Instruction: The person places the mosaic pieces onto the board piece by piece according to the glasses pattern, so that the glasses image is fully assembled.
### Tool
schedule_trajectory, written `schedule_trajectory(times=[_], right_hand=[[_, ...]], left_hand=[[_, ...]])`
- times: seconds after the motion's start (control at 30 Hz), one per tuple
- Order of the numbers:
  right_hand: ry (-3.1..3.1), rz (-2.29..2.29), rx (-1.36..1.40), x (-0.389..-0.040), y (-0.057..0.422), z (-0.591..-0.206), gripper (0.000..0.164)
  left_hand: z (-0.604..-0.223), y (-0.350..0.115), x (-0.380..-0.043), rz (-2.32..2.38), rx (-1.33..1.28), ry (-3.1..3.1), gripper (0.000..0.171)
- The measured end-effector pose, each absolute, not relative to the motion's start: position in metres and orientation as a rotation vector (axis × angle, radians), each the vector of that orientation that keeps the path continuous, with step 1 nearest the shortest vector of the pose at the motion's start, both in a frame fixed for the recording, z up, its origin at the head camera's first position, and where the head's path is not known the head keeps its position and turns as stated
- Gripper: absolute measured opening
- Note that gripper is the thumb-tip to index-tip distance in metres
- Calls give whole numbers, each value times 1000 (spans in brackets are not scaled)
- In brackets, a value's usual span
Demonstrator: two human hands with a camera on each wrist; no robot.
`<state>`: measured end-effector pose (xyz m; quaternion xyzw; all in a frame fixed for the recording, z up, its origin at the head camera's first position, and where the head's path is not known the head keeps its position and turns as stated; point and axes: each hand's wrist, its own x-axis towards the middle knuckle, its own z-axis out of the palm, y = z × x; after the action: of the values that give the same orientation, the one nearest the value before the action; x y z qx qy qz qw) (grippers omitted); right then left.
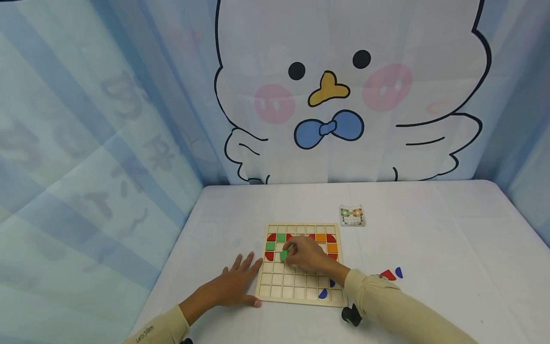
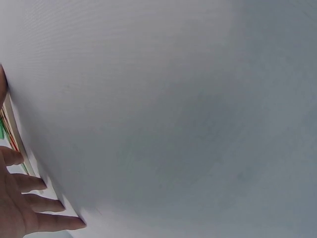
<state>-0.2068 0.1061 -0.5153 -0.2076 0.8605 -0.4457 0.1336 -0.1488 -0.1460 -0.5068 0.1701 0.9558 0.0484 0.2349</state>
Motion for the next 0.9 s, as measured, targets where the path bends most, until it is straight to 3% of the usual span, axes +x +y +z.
schedule_trajectory(times=[0.27, 0.9], right_hand=[[2597, -1173, -487, -206, 87, -516, 24], [2695, -974, -583, -212, 78, -511, 19]], left_hand=[[-504, -146, -148, 135, 495, 2621, 109], [-502, -147, -147, 126, 510, 2628, 108]])
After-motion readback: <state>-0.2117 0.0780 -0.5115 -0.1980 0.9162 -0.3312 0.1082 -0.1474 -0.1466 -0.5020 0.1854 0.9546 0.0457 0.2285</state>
